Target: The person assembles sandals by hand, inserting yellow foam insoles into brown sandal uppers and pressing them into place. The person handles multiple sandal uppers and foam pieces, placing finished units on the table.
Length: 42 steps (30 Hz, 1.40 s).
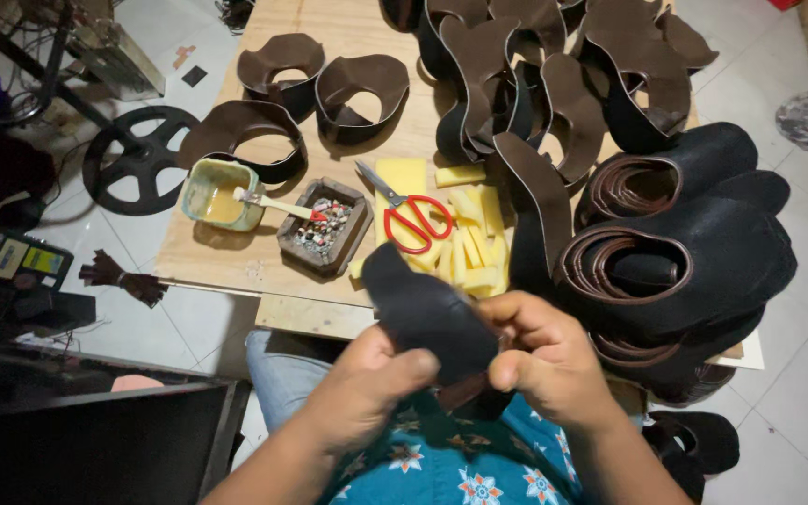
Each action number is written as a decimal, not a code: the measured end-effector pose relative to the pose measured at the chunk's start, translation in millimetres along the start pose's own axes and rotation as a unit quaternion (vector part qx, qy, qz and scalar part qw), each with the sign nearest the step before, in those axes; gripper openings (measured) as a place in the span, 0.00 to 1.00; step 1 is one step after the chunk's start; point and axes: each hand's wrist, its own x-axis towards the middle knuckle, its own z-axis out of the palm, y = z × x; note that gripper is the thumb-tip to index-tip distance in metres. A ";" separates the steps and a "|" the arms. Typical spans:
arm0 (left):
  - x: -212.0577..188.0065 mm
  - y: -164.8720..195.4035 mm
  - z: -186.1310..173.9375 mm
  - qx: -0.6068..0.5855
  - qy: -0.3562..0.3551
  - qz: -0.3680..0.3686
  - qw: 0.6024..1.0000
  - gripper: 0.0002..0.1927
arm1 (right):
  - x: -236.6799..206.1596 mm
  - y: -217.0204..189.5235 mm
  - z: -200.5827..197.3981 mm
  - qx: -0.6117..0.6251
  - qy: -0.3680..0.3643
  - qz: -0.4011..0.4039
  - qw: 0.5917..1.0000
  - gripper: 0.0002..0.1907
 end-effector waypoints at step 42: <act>40.8 -59.2 -17.2 -0.033 0.082 0.070 0.994 0.11 | -20.9 -53.7 24.0 -0.515 0.148 -0.358 0.765 0.08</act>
